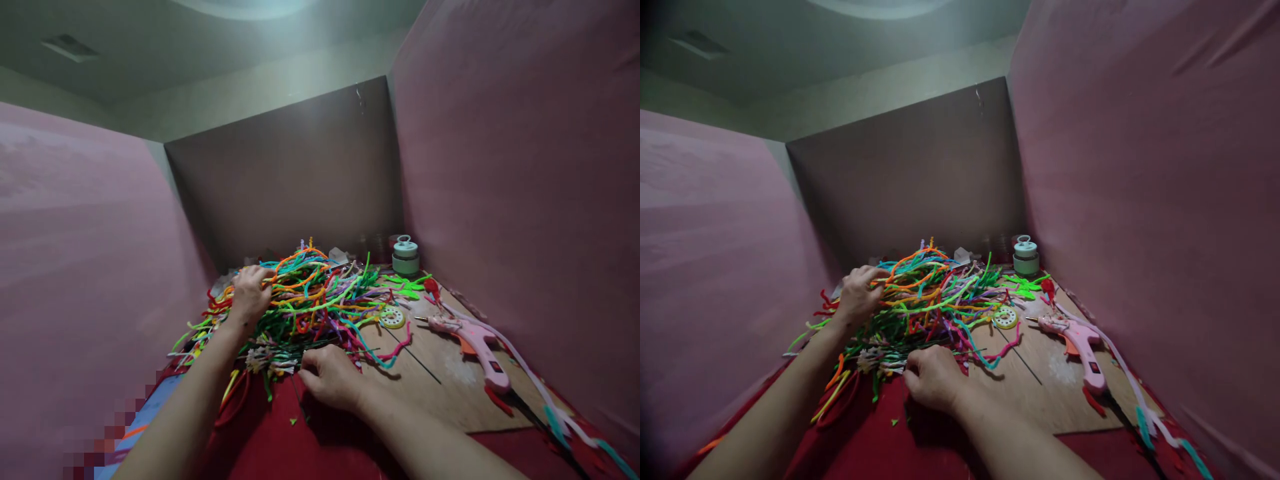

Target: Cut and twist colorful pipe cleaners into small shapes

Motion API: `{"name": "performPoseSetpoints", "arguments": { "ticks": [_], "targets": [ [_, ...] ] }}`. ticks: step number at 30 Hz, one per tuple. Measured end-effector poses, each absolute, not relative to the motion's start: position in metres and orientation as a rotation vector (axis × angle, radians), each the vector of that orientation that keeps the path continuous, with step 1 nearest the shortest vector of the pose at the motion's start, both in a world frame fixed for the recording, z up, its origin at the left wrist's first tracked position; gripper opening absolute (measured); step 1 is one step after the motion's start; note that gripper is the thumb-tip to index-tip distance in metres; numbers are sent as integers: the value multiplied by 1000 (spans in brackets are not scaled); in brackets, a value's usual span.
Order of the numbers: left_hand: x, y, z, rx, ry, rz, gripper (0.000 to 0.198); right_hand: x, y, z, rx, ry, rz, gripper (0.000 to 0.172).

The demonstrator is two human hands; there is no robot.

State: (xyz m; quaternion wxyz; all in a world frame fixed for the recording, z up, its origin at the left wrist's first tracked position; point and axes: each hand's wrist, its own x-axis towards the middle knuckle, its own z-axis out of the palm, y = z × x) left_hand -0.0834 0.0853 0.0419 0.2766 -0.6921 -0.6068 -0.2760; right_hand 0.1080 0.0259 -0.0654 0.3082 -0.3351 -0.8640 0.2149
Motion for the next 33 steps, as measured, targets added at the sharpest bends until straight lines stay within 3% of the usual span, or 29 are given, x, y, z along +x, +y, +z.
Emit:
{"name": "performPoseSetpoints", "arguments": {
  "ticks": [6, 11, 16, 21, 33],
  "targets": [
    [-59, 74, 18, -2167, -1487, -466, 15, 107, 27, -69, -859, -2240, 641, 18],
    [-51, 53, 6, -2262, -1278, -542, 18, 105, 34, -64, -760, -1824, 1148, 15],
    [-42, 26, -15, -2276, -1226, -669, 18, 107, 43, -57, -571, -1250, 1684, 42],
    [-38, 23, -32, -2364, -1241, -631, 20, 108, 46, -58, -564, -1179, 1583, 41],
    [-95, 43, -44, -2180, -1534, -915, 23, 113, 14, -37, -450, -1321, 1368, 36]
  ]
}}
